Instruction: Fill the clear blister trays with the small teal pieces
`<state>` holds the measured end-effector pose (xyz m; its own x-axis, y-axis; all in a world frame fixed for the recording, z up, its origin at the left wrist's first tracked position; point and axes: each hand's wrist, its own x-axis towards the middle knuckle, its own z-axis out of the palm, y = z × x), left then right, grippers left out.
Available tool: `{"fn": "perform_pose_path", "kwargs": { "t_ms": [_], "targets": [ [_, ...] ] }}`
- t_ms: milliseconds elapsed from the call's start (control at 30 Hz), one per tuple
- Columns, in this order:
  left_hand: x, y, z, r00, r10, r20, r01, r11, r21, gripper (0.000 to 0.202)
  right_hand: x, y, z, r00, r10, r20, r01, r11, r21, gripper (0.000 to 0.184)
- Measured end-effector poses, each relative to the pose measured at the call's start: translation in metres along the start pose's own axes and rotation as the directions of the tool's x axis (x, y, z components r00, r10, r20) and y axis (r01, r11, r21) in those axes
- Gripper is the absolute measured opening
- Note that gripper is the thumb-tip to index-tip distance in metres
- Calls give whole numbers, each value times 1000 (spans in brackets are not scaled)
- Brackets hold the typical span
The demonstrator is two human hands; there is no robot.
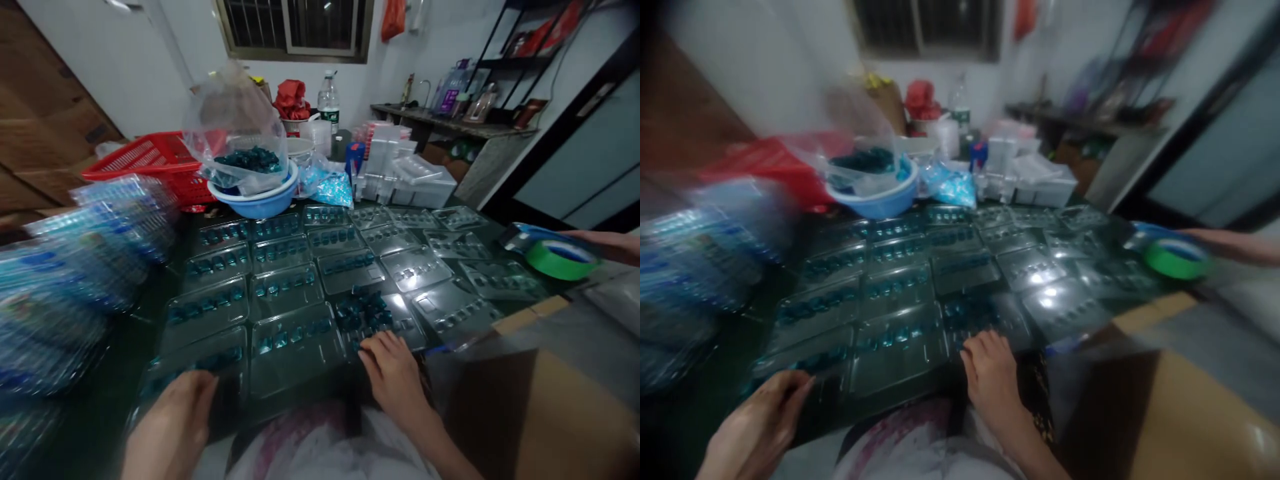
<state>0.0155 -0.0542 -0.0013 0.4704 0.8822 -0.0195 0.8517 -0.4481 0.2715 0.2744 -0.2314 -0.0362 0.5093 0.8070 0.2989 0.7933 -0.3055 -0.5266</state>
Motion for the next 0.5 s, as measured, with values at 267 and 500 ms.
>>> {"fn": "perform_pose_path", "kwargs": {
  "t_ms": [267, 500],
  "targets": [
    [18, 70, -45, 993, 38, 112, 56, 685, -727, 26, -1, 1, -28, 967, 227, 118, -249, 727, 640, 17],
    [57, 145, -63, 958, 269, 95, -93, 610, -787, 18, 10, 8, -30, 907, 376, 187, -374, 520, 768, 22]
  ]
}}
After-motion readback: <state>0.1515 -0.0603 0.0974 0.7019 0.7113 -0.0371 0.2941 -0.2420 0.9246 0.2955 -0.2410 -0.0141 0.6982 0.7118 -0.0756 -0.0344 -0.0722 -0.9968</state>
